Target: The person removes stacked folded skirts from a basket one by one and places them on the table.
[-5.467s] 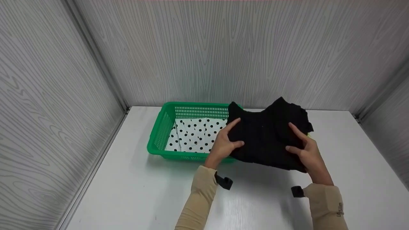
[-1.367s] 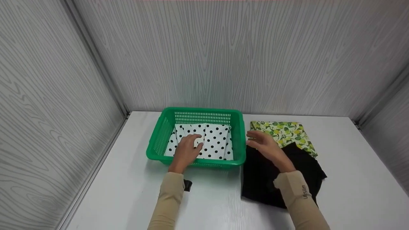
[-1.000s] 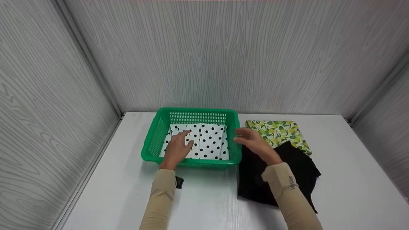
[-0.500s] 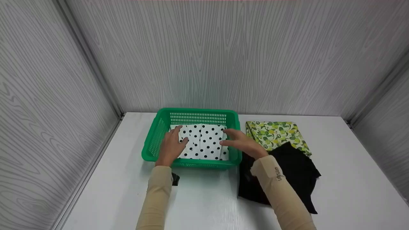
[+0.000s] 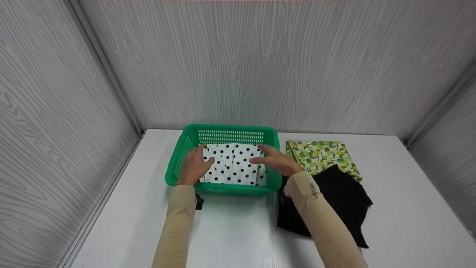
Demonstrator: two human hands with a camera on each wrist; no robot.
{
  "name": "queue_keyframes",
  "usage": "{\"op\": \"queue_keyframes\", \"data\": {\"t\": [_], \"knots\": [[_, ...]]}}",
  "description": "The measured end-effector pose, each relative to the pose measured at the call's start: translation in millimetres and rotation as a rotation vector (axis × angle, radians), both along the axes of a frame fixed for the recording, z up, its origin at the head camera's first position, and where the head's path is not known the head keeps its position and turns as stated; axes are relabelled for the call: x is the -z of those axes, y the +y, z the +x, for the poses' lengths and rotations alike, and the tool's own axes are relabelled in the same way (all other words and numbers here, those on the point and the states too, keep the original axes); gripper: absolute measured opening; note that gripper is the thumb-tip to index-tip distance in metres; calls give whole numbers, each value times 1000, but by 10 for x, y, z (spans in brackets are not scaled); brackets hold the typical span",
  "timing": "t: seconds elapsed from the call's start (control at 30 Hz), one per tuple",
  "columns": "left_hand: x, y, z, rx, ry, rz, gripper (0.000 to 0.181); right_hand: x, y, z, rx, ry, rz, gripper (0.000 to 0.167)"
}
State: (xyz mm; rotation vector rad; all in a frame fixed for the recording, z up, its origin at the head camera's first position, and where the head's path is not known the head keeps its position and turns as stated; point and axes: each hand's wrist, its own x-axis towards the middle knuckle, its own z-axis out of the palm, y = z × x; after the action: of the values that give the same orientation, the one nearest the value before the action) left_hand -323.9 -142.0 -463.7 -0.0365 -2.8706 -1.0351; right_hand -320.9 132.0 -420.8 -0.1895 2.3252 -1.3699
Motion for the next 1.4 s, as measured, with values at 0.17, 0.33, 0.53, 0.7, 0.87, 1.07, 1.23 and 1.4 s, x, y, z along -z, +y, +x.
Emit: {"op": "queue_keyframes", "data": {"t": [0.17,0.33,0.53,0.7,0.87,1.07,1.23,1.4], "knots": [[29,-21,-44,-1,-36,-12,65,63,-68,-46,35,-32,37,88],[109,-63,-70,-9,-54,-15,66,144,-88,-59,69,-70,36,88],[192,-123,-62,-11,-112,-18,71,230,-124,-100,123,-120,-4,89],[181,-140,-102,4,-151,-9,72,259,-202,-144,190,-136,-20,93],[171,-98,-164,18,-241,-37,77,392,-268,-185,245,-125,-49,94],[170,-11,-228,13,-363,-9,85,585,-373,-204,331,-128,-5,90],[182,-14,-264,-13,-441,97,89,632,-416,-215,344,-135,44,89],[220,-59,-299,-33,-516,170,93,696,-426,-241,330,-169,60,93]]}}
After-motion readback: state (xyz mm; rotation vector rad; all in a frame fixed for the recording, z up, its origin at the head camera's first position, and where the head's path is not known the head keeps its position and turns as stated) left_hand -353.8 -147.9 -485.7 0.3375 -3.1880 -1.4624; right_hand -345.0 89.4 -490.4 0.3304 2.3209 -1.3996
